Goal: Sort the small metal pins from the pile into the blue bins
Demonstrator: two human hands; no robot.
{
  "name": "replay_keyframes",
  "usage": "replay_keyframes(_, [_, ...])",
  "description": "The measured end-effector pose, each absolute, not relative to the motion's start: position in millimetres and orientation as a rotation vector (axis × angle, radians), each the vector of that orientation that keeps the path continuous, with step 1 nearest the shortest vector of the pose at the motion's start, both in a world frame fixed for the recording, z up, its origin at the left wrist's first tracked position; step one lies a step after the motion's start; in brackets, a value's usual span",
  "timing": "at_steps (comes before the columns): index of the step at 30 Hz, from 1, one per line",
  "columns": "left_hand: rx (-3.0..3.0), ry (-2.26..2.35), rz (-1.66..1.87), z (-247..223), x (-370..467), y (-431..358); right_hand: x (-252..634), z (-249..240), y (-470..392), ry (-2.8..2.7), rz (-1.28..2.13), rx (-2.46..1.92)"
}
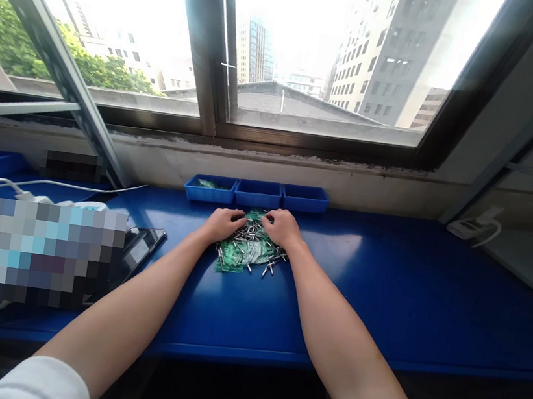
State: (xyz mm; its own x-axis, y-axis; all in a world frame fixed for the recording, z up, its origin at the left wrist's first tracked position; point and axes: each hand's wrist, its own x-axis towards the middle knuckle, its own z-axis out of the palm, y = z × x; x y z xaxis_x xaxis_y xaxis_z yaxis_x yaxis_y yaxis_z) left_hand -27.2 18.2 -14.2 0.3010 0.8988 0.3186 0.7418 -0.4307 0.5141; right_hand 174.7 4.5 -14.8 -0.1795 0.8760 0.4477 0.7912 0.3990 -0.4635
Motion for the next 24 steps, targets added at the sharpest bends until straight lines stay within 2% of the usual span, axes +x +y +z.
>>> replay_keyframes(6, [2.329,1.507,0.853,-19.5,-29.8,20.8,167.9,-6.3,-2.5,-2.025,-0.003,-1.311])
replay_keyframes(15, [2.265,1.49,0.889,-18.3,-30.6,17.6,161.5,-8.8,-5.4,-2.319,0.111,-1.43])
replay_keyframes(24, [2.259,1.45,1.0,-15.0,-27.1,17.8,160.1,-4.6,-6.5,-2.261,0.094,-1.362])
